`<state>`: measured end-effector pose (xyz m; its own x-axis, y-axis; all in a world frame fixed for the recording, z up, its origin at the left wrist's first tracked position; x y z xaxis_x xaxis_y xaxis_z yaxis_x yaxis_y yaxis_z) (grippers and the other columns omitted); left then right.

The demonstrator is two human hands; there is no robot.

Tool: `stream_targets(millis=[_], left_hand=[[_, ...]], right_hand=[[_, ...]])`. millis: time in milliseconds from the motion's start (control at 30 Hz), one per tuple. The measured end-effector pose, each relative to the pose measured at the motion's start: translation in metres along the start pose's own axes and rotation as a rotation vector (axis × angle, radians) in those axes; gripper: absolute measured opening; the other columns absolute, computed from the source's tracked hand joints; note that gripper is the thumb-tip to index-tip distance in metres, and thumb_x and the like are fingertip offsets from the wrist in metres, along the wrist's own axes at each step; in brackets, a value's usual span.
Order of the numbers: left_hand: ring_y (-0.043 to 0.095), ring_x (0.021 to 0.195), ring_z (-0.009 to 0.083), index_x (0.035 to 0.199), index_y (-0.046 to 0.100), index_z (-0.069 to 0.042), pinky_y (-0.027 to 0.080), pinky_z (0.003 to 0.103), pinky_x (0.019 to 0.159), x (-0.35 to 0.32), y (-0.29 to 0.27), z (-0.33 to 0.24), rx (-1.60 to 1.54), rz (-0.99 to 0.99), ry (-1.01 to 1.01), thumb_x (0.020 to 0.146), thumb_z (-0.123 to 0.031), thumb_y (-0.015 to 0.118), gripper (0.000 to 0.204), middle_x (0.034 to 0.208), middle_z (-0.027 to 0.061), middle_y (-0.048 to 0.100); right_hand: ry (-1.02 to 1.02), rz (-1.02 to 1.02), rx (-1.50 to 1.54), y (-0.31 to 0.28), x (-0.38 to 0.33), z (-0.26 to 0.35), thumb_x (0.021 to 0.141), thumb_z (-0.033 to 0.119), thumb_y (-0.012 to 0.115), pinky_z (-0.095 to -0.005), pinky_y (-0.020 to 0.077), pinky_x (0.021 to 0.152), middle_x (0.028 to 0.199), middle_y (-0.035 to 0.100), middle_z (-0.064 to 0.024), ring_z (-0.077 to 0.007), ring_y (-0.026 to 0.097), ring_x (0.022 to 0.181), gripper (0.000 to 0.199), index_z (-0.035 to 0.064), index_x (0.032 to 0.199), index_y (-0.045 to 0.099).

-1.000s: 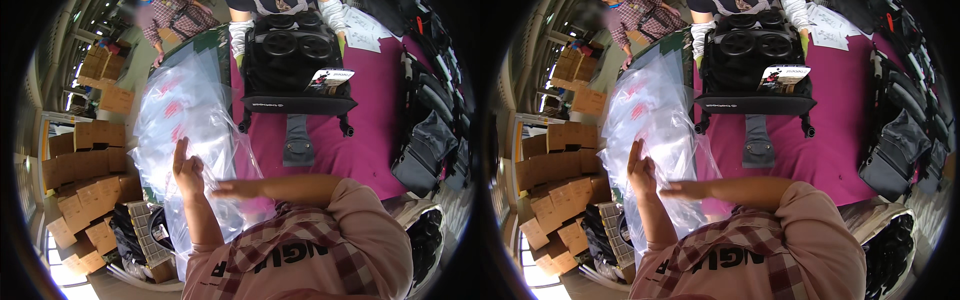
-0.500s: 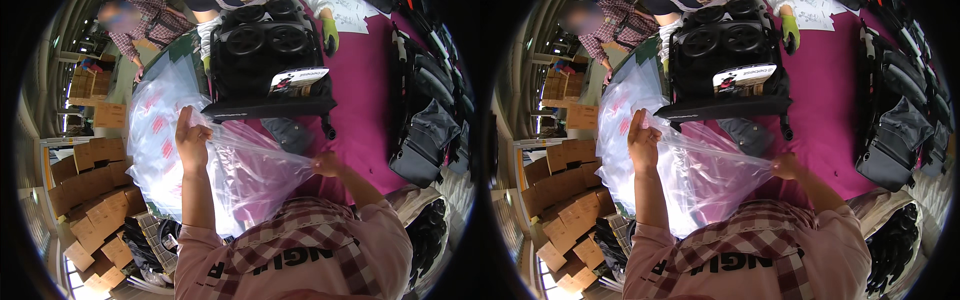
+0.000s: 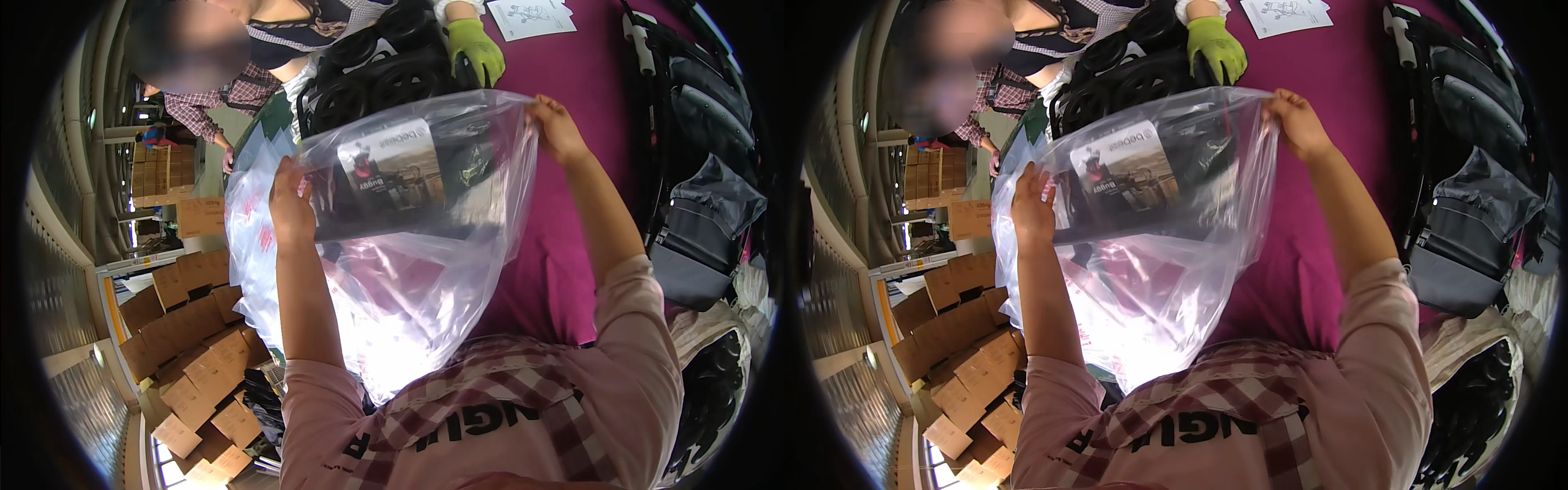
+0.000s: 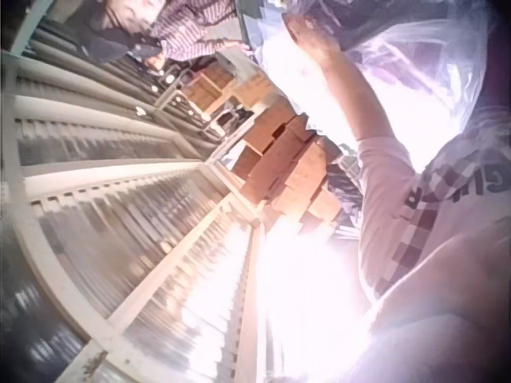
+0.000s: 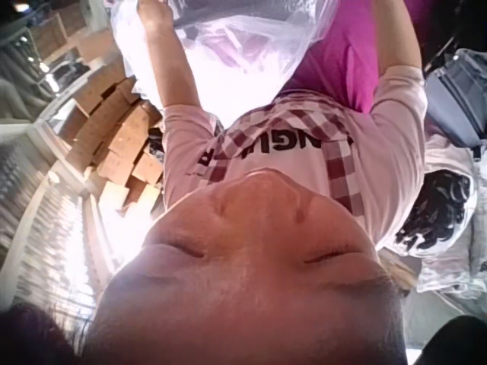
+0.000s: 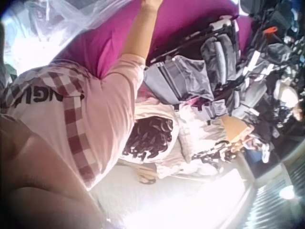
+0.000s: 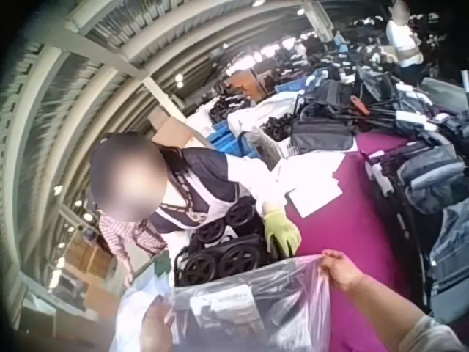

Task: The person assembles black bags by placing wheels and fabric covers onto frames on a pink work surface. They repeatedly pick up wheels and covers, attach them to the frames, and place the completed units aside.

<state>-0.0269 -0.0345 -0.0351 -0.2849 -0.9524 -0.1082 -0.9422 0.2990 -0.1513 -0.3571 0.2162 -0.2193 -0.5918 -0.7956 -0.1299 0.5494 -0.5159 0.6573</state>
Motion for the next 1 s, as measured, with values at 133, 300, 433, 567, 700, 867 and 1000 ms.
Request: stream_targets(millis=[133,300,433,567,700,867,1000], left_hand=[[0.048,0.118,0.0199,0.129,0.054,-0.006,0.032,0.037,0.102,0.027,0.006,0.027,0.116,-0.095,-0.129,0.091,-0.033,0.054,0.046,0.124,0.0076,0.055],[0.052,0.120,0.0204,0.129,0.051,-0.005,0.038,0.035,0.095,0.049,0.016,0.021,0.125,-0.121,-0.160,0.091,-0.026,0.059,0.045,0.125,0.0088,0.057],[0.052,0.111,0.0169,0.114,0.058,-0.007,0.036,0.036,0.095,0.064,0.015,0.039,0.098,-0.044,-0.160,0.088,-0.026,0.058,0.032,0.113,0.0059,0.059],[0.055,0.111,0.0178,0.125,0.053,-0.005,0.039,0.034,0.091,0.059,0.008,0.042,0.123,-0.013,-0.187,0.091,-0.027,0.059,0.041,0.117,0.0070,0.060],[0.053,0.116,0.0159,0.126,0.054,-0.007,0.035,0.035,0.096,0.062,-0.001,0.031,0.300,0.128,-0.249,0.093,-0.034,0.056,0.043,0.120,0.0053,0.060],[0.054,0.089,0.0158,0.109,0.062,-0.003,0.040,0.031,0.084,0.059,0.012,0.033,0.313,-0.038,-0.234,0.094,-0.031,0.052,0.033,0.102,0.0034,0.063],[0.051,0.102,0.0167,0.123,0.054,-0.002,0.039,0.030,0.090,0.136,-0.048,0.024,0.374,-0.189,0.102,0.095,-0.026,0.051,0.037,0.115,0.0052,0.060]], right_hand=[[0.218,-0.567,-0.198,-0.013,-0.016,-0.056,0.094,0.042,0.055,-0.0306,0.0449,0.056,0.071,0.060,-0.0064,-0.0167,0.055,0.062,0.038,0.0056,0.087,0.063],[0.662,0.043,0.420,-0.008,-0.149,-0.124,0.094,0.056,0.048,-0.0393,0.0503,0.081,0.089,0.066,-0.0088,-0.0235,0.063,0.086,0.052,0.0072,0.103,0.064],[0.748,0.409,0.060,-0.013,-0.203,-0.158,0.085,0.033,0.068,-0.0371,0.0432,0.097,0.110,0.067,-0.0106,-0.0250,0.060,0.107,0.041,0.0048,0.114,0.063],[0.635,0.665,-0.963,-0.001,-0.149,-0.154,0.077,0.013,0.064,-0.0386,0.0495,0.084,0.097,0.069,-0.0163,-0.0282,0.065,0.095,0.023,0.0050,0.098,0.069],[0.191,-0.044,-1.457,-0.083,0.023,-0.115,0.079,0.021,0.064,-0.0449,0.0536,0.074,0.088,0.068,-0.0205,-0.0376,0.066,0.086,0.020,0.0052,0.090,0.069],[-0.232,-0.486,-1.147,-0.028,0.049,-0.054,0.081,0.022,0.067,-0.0482,0.0484,0.074,0.091,0.064,-0.0237,-0.0421,0.061,0.088,0.026,0.0014,0.095,0.059],[-0.081,-0.461,-0.872,-0.007,-0.037,-0.145,0.089,0.023,0.062,-0.0418,0.0510,0.079,0.100,0.064,-0.0218,-0.0355,0.064,0.093,0.040,0.0024,0.121,0.051]])
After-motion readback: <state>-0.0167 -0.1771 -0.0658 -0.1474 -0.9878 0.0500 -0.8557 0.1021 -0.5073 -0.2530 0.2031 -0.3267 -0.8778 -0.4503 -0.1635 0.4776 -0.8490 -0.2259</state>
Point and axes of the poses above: each hand's wrist, its own x-axis towards the middle knuckle, its own y-axis out of the palm, z = x × y, the point moved 2 cm from there along x, towards the middle knuckle
